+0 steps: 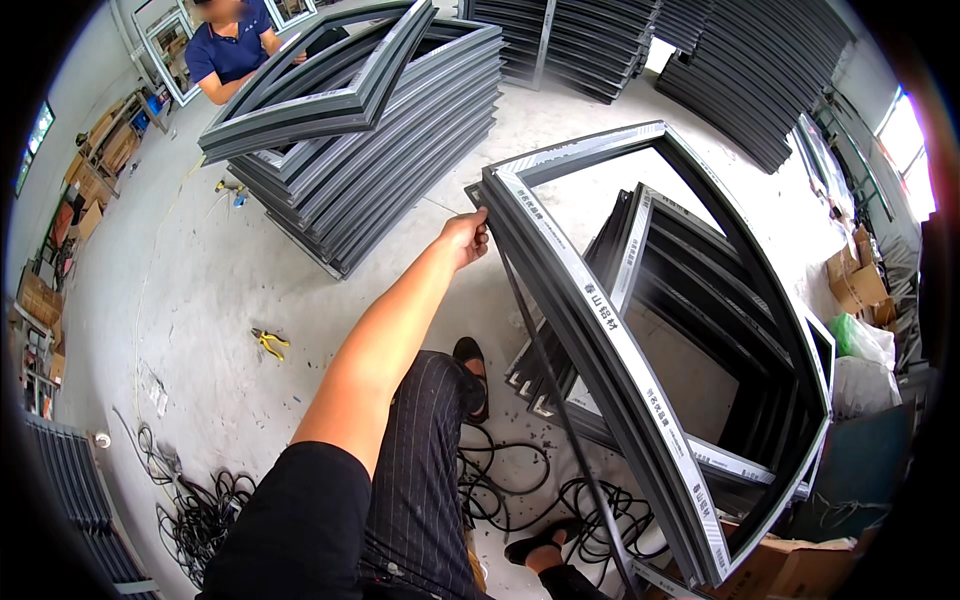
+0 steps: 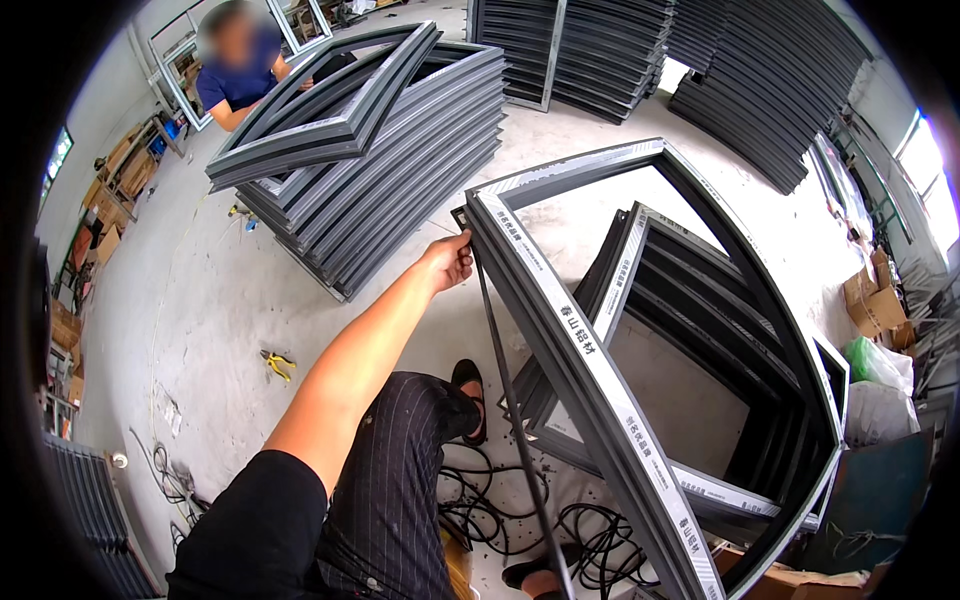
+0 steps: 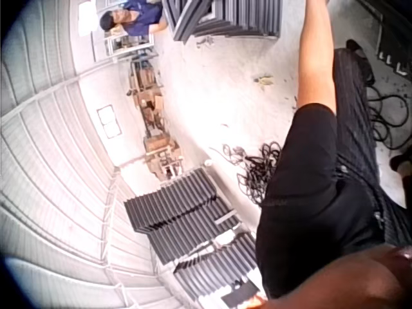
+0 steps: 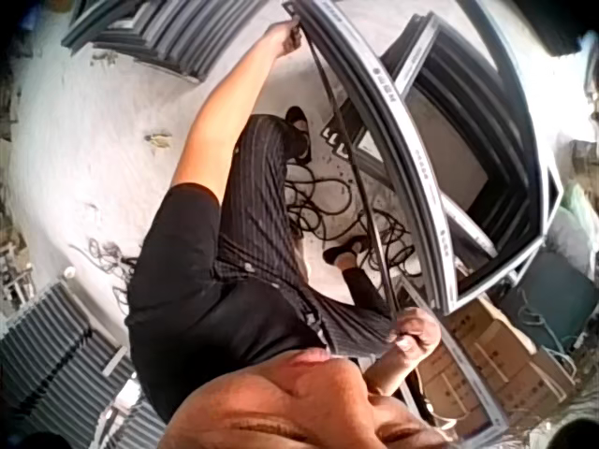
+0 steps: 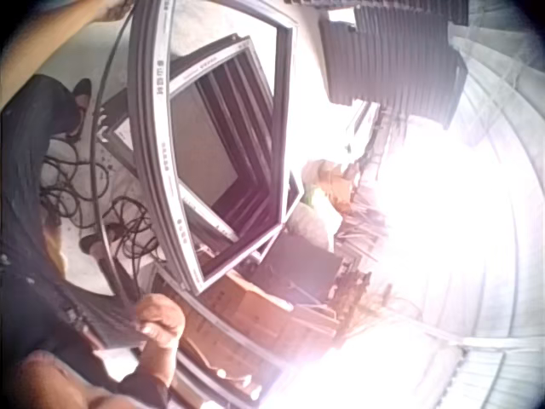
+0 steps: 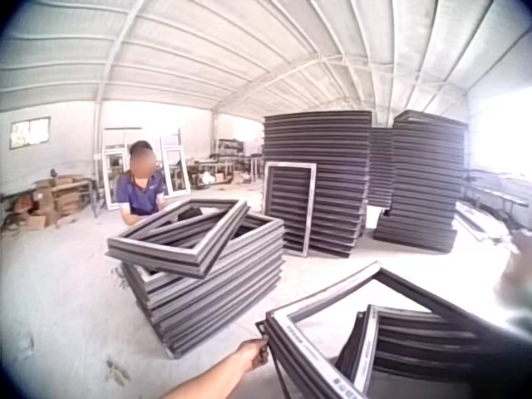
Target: The person assembles metal window frames by inserting rubber sealant strips into the frame channels and securing the components with a specialized tool.
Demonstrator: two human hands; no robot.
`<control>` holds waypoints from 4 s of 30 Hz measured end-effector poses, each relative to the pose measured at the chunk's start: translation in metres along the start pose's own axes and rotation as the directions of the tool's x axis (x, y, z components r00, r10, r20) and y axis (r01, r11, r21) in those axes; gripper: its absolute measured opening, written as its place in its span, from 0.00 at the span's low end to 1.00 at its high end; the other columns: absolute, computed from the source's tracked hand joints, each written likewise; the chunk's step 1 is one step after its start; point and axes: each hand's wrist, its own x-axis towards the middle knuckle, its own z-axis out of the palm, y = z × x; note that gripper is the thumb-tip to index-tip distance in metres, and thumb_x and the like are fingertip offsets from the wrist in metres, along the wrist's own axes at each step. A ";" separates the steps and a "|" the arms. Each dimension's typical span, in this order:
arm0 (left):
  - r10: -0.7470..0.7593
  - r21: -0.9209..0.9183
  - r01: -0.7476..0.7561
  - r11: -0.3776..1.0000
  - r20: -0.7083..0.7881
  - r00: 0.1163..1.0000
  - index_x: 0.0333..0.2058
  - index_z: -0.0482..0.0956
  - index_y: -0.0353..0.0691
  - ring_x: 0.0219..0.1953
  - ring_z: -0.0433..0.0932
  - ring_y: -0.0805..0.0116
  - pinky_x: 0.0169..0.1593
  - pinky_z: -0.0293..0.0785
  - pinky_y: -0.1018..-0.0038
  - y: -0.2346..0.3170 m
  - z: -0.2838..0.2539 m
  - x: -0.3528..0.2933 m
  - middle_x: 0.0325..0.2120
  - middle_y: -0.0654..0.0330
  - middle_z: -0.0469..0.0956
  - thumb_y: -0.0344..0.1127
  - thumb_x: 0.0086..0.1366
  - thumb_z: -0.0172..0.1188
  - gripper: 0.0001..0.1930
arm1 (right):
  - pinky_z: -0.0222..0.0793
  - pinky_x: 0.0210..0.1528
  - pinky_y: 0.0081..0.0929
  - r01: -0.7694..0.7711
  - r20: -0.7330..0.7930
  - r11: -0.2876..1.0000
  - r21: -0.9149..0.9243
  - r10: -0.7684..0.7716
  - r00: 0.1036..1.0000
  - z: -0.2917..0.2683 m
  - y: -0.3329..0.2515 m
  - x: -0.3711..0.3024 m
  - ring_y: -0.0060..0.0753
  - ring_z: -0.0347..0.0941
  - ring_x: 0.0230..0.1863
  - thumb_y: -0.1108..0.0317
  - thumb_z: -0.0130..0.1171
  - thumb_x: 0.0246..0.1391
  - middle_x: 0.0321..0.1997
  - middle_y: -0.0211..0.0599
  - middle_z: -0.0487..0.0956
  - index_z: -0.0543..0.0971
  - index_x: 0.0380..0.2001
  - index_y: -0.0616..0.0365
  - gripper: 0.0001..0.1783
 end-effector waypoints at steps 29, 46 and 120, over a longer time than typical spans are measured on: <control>0.175 0.136 -0.160 0.978 -0.103 0.979 0.27 0.71 0.45 0.18 0.63 0.78 0.22 0.61 0.78 -0.035 0.009 -0.029 0.17 0.71 0.63 0.41 0.64 0.60 0.11 | 0.47 0.19 0.15 -0.427 -0.532 0.903 -0.047 0.340 0.776 -0.091 0.093 -0.037 0.12 0.58 0.18 0.70 0.61 0.56 0.21 0.25 0.72 0.80 0.36 0.66 0.08; 0.102 0.172 -0.096 0.980 -0.028 0.994 0.26 0.71 0.44 0.21 0.67 0.75 0.26 0.64 0.77 -0.032 0.008 -0.049 0.18 0.68 0.68 0.36 0.65 0.60 0.10 | 0.63 0.20 0.29 0.063 -0.356 0.799 0.598 0.194 0.914 -0.100 0.117 -0.021 0.25 0.60 0.08 0.55 0.58 0.57 0.07 0.32 0.67 0.74 0.34 0.64 0.19; 0.027 0.258 -0.028 0.966 0.007 1.000 0.30 0.69 0.41 0.20 0.65 0.74 0.21 0.61 0.79 -0.109 0.049 -0.116 0.19 0.65 0.68 0.41 0.66 0.61 0.13 | 0.58 0.18 0.15 -0.168 -0.424 0.901 0.400 0.345 0.838 -0.127 0.116 -0.021 0.23 0.71 0.19 0.60 0.65 0.53 0.21 0.35 0.76 0.76 0.36 0.64 0.17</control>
